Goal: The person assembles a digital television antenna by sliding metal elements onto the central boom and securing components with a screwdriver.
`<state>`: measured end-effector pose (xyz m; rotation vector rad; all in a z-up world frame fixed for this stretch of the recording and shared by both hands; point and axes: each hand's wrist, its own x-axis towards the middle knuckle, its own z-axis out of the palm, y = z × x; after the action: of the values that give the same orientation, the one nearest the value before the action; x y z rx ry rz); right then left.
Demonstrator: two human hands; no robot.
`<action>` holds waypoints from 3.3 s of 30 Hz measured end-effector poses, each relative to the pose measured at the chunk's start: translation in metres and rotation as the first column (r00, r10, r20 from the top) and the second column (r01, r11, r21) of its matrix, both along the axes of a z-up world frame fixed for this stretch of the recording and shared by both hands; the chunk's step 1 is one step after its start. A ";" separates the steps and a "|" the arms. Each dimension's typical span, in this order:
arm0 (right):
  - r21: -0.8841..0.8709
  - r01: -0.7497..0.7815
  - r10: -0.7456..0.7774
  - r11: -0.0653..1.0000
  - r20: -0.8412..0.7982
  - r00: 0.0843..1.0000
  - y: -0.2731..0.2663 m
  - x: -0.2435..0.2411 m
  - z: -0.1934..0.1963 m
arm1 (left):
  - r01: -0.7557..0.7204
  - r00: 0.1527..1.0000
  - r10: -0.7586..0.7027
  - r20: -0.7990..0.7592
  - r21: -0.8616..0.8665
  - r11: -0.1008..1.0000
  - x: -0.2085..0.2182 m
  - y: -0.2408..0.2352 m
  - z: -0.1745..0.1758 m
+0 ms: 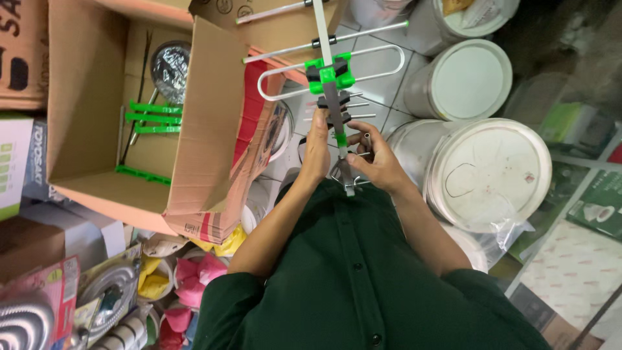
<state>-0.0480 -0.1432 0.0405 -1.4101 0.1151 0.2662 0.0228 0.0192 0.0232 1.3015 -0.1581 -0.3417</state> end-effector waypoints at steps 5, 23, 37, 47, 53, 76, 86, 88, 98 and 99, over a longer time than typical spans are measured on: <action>0.133 -0.036 0.035 0.990 0.012 0.999 0.016 0.004 -0.007 | -0.046 0.996 0.040 0.081 0.076 0.996 -0.012 0.012 0.017; 0.078 -0.079 0.071 0.994 0.103 0.992 0.037 0.015 -0.024 | -0.032 0.997 0.031 0.070 0.012 0.999 -0.002 0.043 -0.010; -0.129 0.184 -0.152 0.974 0.226 0.962 0.045 0.007 -0.005 | -0.147 0.928 0.037 0.370 0.275 0.950 0.006 0.072 0.019; -0.490 0.251 -0.134 0.835 0.260 0.956 0.042 0.055 0.040 | -0.159 0.903 0.014 0.429 0.304 0.939 0.011 0.082 0.025; -0.572 0.141 0.108 0.808 0.379 0.919 0.047 0.076 0.062 | -0.126 0.939 0.039 0.341 0.236 0.963 0.009 0.082 0.021; -0.732 -0.173 0.389 0.659 0.136 0.911 0.033 0.113 0.114 | 0.029 0.998 -0.028 0.053 -0.023 0.999 0.019 0.088 0.017; -0.717 -0.015 0.312 0.697 0.284 0.907 0.040 0.090 0.113 | -0.045 0.935 -0.013 0.354 0.156 0.987 0.031 0.086 0.033; -0.705 0.012 0.269 0.709 0.286 0.920 0.042 0.086 0.111 | -0.041 0.939 -0.004 0.344 0.123 0.992 0.031 0.079 0.037; -0.464 -0.017 0.084 0.886 0.125 0.989 0.029 0.077 0.088 | 0.017 0.964 -0.061 0.258 0.169 0.985 0.035 0.074 0.045; -0.449 -0.020 0.079 0.893 0.114 0.990 0.027 0.076 0.083 | 0.003 0.956 -0.061 0.288 0.196 0.981 0.036 0.075 0.047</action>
<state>0.0283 -0.1163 0.1234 -1.8891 0.0329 0.1954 0.0591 0.0939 0.0705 1.5408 -0.4060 -0.1924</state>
